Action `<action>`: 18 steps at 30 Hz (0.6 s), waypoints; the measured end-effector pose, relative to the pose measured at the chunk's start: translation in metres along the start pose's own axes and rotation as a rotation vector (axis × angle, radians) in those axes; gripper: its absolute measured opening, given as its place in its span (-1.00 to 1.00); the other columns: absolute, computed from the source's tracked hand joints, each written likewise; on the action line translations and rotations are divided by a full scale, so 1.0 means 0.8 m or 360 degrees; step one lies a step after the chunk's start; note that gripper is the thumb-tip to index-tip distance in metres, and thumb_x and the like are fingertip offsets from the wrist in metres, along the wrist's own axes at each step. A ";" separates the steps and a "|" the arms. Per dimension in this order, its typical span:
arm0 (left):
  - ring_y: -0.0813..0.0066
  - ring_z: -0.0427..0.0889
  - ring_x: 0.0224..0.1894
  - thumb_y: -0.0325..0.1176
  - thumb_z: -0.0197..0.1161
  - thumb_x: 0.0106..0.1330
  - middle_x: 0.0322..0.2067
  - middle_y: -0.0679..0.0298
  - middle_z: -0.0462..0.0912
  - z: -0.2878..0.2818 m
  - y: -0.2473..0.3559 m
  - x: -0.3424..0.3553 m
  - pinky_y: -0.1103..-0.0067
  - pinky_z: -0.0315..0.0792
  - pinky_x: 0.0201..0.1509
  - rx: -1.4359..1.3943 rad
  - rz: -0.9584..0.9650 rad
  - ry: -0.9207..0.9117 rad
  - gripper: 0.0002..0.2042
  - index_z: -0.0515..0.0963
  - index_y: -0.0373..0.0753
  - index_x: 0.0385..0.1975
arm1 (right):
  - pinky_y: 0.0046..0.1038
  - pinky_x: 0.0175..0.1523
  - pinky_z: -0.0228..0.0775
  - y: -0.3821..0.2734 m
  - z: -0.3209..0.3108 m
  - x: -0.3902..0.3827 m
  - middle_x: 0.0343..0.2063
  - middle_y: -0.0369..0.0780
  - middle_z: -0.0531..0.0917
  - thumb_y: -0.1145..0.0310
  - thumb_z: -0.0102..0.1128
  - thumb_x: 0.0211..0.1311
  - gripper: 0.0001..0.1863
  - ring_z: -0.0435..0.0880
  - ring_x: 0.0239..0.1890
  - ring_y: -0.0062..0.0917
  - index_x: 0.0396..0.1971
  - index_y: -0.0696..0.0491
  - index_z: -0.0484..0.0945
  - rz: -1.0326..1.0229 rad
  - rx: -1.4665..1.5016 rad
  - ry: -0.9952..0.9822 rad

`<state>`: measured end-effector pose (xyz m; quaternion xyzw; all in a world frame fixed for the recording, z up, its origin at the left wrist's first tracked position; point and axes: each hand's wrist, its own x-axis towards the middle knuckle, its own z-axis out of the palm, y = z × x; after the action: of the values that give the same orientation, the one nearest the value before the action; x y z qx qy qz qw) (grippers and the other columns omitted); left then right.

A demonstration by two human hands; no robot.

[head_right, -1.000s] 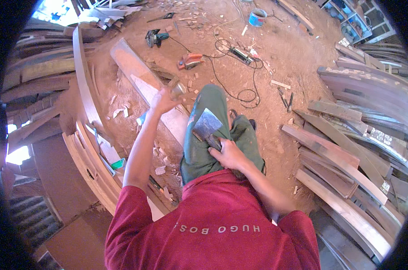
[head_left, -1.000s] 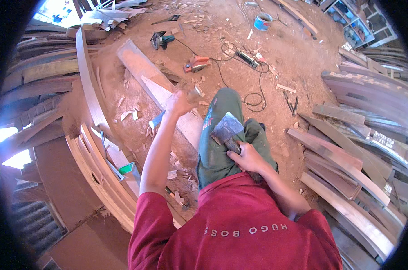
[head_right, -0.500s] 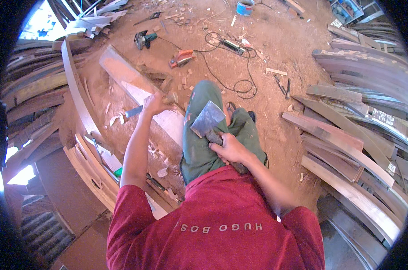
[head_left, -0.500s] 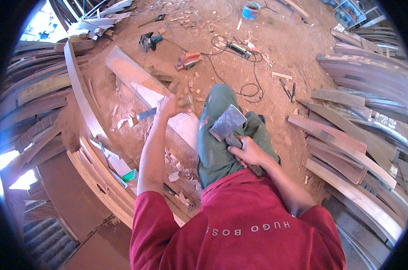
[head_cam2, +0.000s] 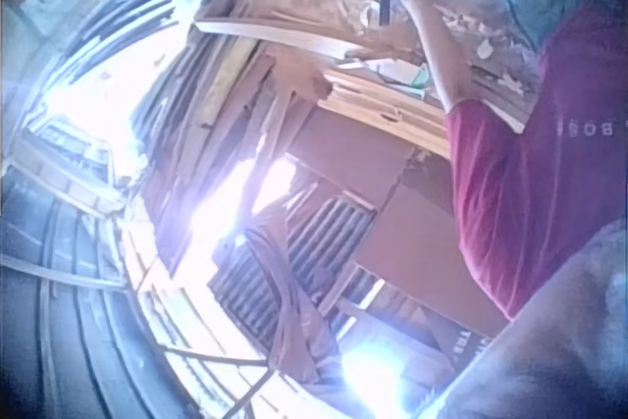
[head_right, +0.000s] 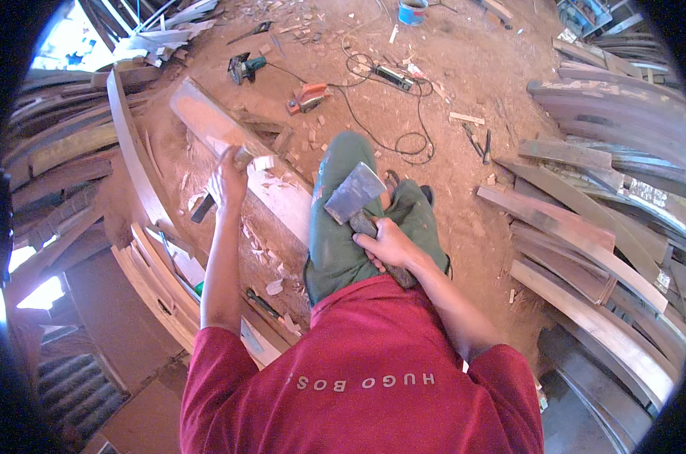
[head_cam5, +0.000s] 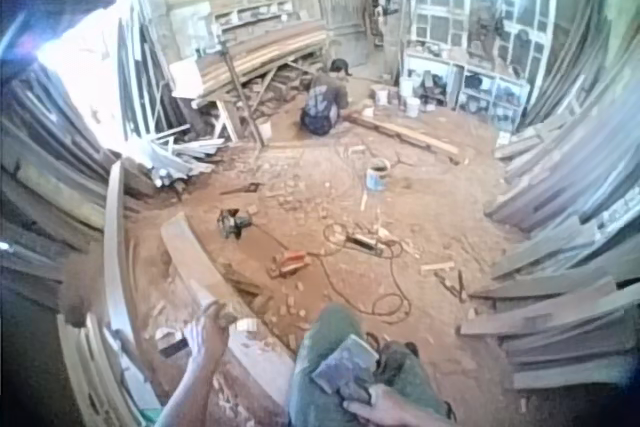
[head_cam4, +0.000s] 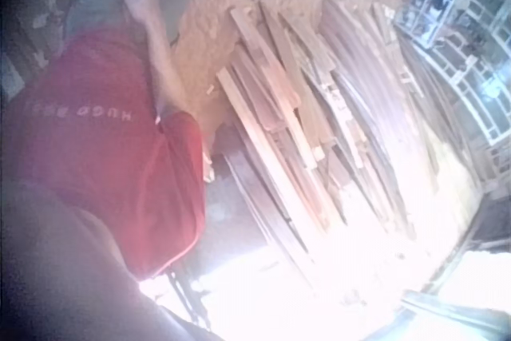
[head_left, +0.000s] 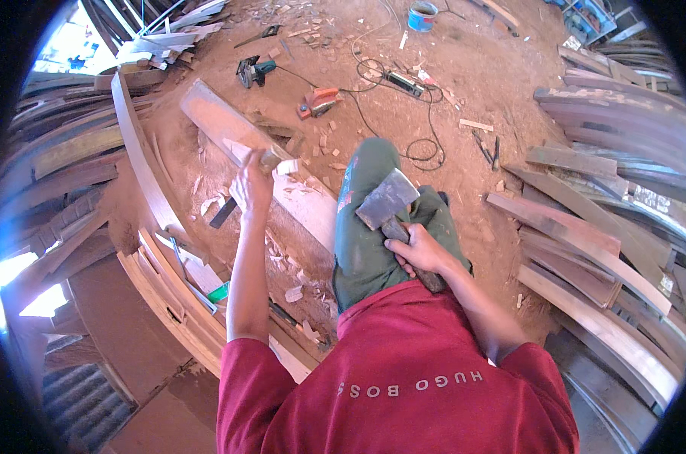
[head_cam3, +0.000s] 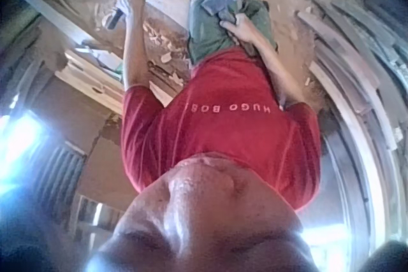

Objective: The person holds a small cylindrical object in their left hand and repeatedly strikes it with a small axe held in their right hand. They perform this action while sitting on the floor of a workshop, seemingly to sharpen or shape the object.

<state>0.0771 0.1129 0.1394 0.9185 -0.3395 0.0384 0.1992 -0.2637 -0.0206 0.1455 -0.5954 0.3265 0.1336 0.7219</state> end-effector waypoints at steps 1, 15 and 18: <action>0.05 0.67 -0.16 -0.38 0.38 0.02 -0.21 0.01 0.67 -0.001 0.000 0.001 0.28 0.53 -0.09 -0.0088 0.0134 0.0129 -0.63 0.60 -0.12 -0.09 | -0.47 -0.68 0.34 0.000 0.001 -0.001 -0.70 -0.26 0.48 0.24 0.17 0.28 -0.58 0.50 -0.75 -0.57 -0.09 0.31 0.39 -0.0009 0.0025 -0.0037; -0.02 0.67 -0.32 -0.02 0.48 -0.12 -0.44 0.05 0.67 0.048 0.196 -0.028 0.21 0.52 -0.23 -0.0409 0.0454 -0.0653 -0.56 0.52 -0.14 -0.33 | -0.52 -0.65 0.31 -0.007 -0.002 -0.084 -0.69 -0.29 0.48 0.34 0.16 0.31 -0.74 0.45 -0.76 -0.63 -0.18 0.20 0.41 -0.0415 0.0338 0.0582; -0.01 0.66 -0.33 0.01 0.45 -0.12 -0.47 0.07 0.67 0.065 0.214 -0.032 0.20 0.52 -0.22 -0.0622 0.0636 -0.0684 -0.57 0.56 -0.14 -0.35 | -0.51 -0.66 0.33 -0.017 -0.009 -0.104 -0.67 -0.26 0.48 0.40 0.13 0.31 -0.81 0.45 -0.76 -0.59 -0.20 0.17 0.39 -0.0484 0.0569 0.0724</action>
<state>-0.0552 -0.0106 0.1447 0.7655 -0.5476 -0.1832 0.2838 -0.3204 -0.0142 0.2077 -0.5157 0.4049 -0.1717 0.7353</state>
